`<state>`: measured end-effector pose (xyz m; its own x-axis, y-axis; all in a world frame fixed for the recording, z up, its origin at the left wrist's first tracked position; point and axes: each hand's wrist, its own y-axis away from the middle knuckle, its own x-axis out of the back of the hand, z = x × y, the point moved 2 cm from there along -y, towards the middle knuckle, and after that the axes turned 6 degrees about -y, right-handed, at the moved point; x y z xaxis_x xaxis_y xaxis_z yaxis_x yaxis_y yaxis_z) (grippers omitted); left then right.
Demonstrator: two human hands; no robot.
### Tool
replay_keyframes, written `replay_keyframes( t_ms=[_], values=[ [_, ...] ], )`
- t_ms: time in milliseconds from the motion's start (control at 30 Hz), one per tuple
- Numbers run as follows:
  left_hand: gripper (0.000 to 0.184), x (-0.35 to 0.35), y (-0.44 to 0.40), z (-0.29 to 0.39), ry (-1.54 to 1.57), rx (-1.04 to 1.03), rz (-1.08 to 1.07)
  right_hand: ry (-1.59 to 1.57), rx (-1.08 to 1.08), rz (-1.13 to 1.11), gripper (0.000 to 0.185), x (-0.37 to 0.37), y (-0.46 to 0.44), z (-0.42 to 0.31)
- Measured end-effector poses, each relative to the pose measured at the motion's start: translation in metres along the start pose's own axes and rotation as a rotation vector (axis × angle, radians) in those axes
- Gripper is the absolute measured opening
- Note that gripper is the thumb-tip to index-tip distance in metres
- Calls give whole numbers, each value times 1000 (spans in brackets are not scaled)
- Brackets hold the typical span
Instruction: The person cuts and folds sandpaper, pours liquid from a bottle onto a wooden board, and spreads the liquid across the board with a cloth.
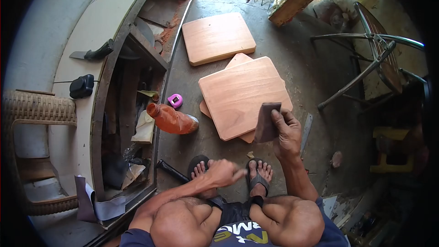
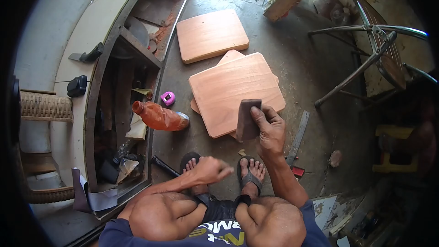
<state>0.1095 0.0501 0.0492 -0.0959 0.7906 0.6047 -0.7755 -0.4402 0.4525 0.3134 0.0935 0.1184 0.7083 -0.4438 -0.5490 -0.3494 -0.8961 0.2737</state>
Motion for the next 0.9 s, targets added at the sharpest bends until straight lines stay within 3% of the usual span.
replay_keyframes(
  t_ms=[33,67,133,233,300,467,600,667,800,900],
  values=[
    [36,18,8,5,296,-62,458,42,-3,11,19,5,1,10],
    [29,36,3,7,378,-45,682,86,-7,8,19,8,2,18],
    [33,70,-8,14,594,28,907,144,-11,-1,21,7,0,27],
    [41,83,-20,24,732,-2,866,197,-55,-24,27,-1,13,34],
    [47,83,-19,28,711,59,823,388,37,-103,32,-8,17,36],
    [46,66,-24,14,1410,-104,623,648,223,-321,40,-9,19,28],
    [41,68,-18,0,1321,-24,564,755,173,-220,37,-16,21,21],
    [40,69,-19,-2,1444,-68,552,545,-60,-141,37,0,12,27],
    [39,69,-17,-5,1569,-103,508,561,-64,-97,41,7,7,23],
    [36,72,-14,-3,1413,-56,561,481,-65,-185,42,-11,16,16]
  ],
)
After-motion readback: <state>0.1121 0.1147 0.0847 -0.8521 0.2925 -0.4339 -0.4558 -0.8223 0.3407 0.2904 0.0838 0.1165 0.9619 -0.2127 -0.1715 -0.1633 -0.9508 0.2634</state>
